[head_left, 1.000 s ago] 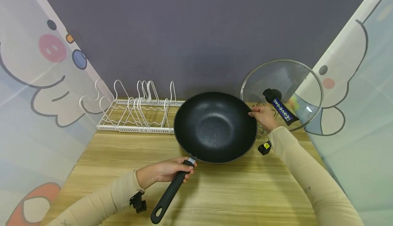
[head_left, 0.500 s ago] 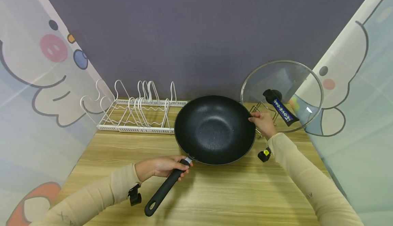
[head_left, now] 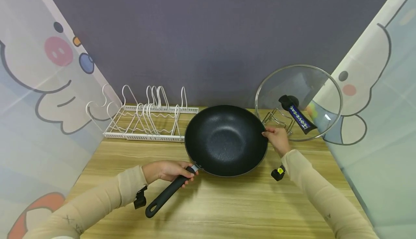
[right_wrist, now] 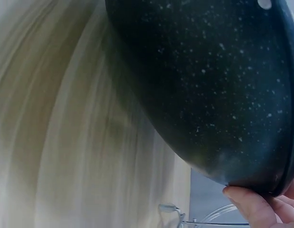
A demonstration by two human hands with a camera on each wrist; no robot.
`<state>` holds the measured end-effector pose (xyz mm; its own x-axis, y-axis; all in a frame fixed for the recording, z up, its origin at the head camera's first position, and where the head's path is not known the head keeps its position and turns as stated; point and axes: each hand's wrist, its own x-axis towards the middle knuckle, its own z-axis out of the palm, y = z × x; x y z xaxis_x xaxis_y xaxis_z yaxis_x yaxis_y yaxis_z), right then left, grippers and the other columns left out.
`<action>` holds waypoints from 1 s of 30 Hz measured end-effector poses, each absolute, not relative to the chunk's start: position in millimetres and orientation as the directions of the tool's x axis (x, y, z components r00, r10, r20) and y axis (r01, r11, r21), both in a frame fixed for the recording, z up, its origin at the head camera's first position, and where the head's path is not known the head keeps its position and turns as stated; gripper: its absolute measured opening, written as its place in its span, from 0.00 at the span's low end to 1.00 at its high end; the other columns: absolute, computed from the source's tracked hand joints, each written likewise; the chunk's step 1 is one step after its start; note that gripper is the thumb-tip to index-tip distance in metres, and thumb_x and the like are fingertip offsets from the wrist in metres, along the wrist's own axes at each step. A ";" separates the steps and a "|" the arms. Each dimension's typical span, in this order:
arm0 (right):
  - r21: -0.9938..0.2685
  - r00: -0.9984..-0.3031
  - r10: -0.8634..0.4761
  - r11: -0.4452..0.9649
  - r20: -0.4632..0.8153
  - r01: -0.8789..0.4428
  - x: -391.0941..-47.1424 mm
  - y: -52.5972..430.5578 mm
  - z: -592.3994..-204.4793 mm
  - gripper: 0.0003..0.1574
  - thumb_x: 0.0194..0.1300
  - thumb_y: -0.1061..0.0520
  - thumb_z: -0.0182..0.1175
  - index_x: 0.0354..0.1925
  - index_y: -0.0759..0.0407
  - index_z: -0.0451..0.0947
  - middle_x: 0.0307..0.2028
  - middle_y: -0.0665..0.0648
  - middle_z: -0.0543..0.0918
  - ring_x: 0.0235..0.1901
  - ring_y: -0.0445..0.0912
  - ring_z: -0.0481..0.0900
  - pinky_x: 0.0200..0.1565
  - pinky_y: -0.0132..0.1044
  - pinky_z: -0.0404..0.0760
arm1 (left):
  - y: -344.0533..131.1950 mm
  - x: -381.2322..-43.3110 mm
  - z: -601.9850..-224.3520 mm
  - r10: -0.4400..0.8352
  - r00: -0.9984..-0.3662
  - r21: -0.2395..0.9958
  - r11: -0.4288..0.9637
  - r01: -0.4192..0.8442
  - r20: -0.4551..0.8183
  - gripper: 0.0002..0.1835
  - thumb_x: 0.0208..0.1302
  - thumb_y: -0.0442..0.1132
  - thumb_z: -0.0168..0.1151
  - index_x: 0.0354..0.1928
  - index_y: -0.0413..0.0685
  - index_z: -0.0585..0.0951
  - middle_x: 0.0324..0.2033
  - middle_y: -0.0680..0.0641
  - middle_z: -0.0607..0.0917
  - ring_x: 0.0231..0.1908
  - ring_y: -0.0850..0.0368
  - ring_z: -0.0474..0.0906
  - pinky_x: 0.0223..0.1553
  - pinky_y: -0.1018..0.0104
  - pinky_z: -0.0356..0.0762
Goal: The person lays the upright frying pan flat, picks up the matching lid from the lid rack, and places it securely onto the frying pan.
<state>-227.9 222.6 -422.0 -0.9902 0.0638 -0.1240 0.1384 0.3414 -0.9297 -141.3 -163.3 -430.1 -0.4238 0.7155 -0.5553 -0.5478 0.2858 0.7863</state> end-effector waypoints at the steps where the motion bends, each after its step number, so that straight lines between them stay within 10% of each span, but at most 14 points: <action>1: -0.931 -0.989 0.070 0.334 -0.133 0.149 -226.7 222.8 -423.4 0.25 0.65 0.67 0.53 0.58 0.77 0.67 0.59 0.74 0.68 0.42 0.42 0.80 0.38 0.22 0.77 | -163.9 -142.4 -430.2 0.708 -0.424 0.783 0.297 -0.547 -0.565 0.16 0.71 0.32 0.48 0.56 0.31 0.62 0.31 0.49 0.74 0.27 0.61 0.69 0.32 0.69 0.72; 10: -0.961 -0.978 0.181 0.233 -0.108 0.149 -215.2 218.7 -438.0 0.23 0.61 0.70 0.55 0.53 0.82 0.70 0.42 0.65 0.81 0.25 0.29 0.77 0.29 0.21 0.77 | -167.8 -153.5 -428.1 0.636 -0.435 0.752 0.391 -0.531 -0.637 0.16 0.70 0.31 0.48 0.56 0.31 0.65 0.30 0.49 0.74 0.25 0.59 0.69 0.30 0.67 0.71; 30: -0.980 -0.972 0.203 0.130 -0.120 0.149 -191.9 214.1 -445.9 0.24 0.62 0.70 0.54 0.55 0.82 0.67 0.54 0.75 0.72 0.27 0.29 0.79 0.30 0.21 0.78 | -173.0 -163.4 -417.3 0.621 -0.348 0.699 0.508 -0.504 -0.702 0.10 0.71 0.29 0.44 0.51 0.34 0.67 0.28 0.49 0.73 0.25 0.60 0.69 0.30 0.67 0.72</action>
